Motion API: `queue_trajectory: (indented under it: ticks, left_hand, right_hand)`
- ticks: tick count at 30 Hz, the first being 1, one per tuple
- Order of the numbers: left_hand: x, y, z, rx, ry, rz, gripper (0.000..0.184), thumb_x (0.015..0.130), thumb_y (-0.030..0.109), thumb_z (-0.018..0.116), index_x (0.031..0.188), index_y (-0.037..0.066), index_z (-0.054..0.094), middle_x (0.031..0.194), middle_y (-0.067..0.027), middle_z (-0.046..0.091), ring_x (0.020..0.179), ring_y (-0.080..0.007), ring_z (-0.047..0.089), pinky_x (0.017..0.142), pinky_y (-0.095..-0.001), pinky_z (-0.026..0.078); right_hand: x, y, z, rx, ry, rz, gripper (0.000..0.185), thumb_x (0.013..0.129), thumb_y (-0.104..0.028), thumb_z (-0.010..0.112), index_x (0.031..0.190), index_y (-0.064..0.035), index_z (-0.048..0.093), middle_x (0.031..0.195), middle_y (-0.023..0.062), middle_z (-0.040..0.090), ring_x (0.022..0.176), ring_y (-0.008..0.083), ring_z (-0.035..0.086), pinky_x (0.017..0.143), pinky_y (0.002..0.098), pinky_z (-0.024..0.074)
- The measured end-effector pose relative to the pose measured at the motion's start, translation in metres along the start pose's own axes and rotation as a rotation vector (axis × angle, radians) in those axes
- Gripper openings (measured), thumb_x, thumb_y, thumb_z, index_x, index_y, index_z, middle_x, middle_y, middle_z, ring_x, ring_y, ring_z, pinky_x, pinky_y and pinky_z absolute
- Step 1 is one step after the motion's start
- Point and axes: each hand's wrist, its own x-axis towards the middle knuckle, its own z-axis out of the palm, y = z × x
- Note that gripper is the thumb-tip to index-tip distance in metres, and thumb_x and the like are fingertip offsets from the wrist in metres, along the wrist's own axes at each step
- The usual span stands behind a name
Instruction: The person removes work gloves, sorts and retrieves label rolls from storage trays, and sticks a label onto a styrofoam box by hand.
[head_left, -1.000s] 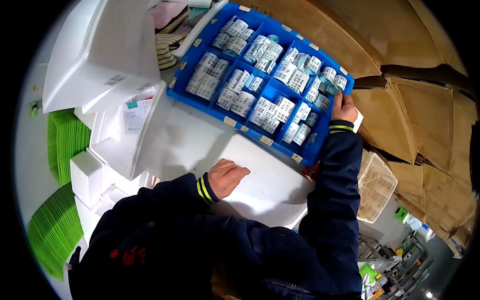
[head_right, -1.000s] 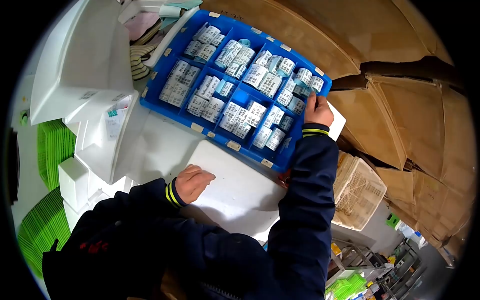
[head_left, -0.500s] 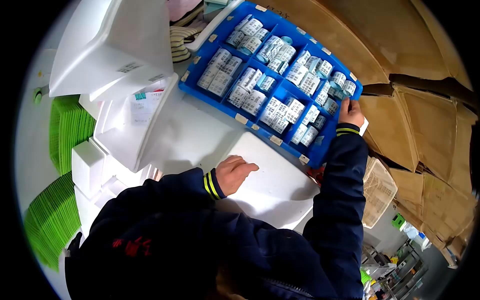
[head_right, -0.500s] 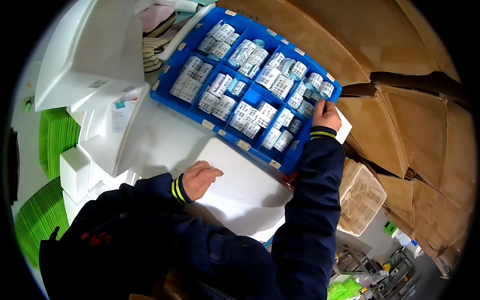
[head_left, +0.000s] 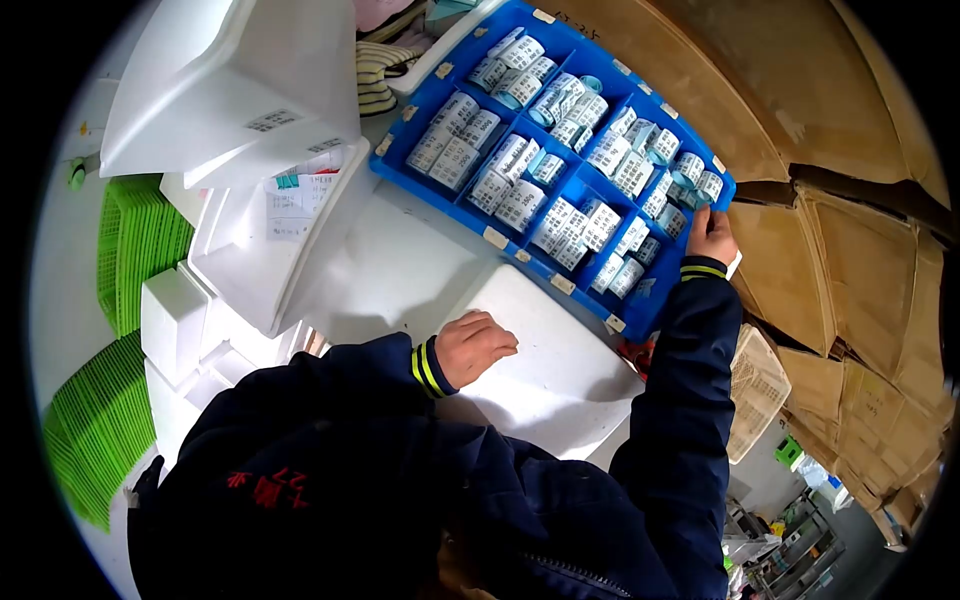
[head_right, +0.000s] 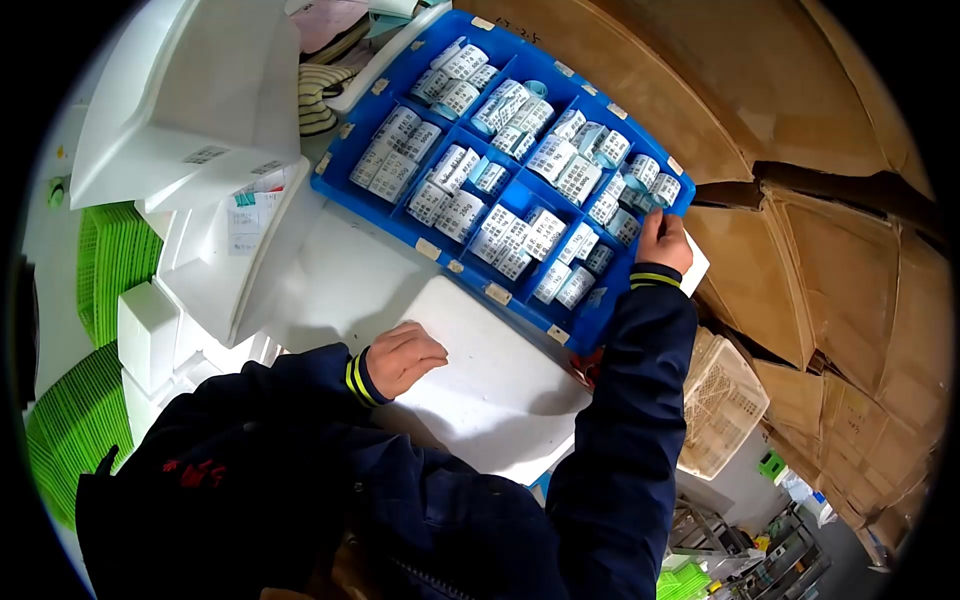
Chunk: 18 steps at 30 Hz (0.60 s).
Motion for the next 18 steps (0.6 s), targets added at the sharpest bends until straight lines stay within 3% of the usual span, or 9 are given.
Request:
queue_trajectory:
  ticks: [18]
  left_hand:
    - [0.0004,0.0011,0.0017,0.058,0.063,-0.012,0.020,0.071,-0.001,0.065,0.090,-0.001,0.056,0.082,-0.0117,0.057,0.072,-0.0270,0.054,0.065,-0.0322,0.045]
  right_hand:
    - [0.0004,0.0021,0.0011,-0.022,0.036,-0.056,0.028,0.081,-0.031,0.056,0.066,-0.0075,0.058,0.059,0.0122,0.058,0.054,0.0304,0.057,0.050,0.0372,0.0445]
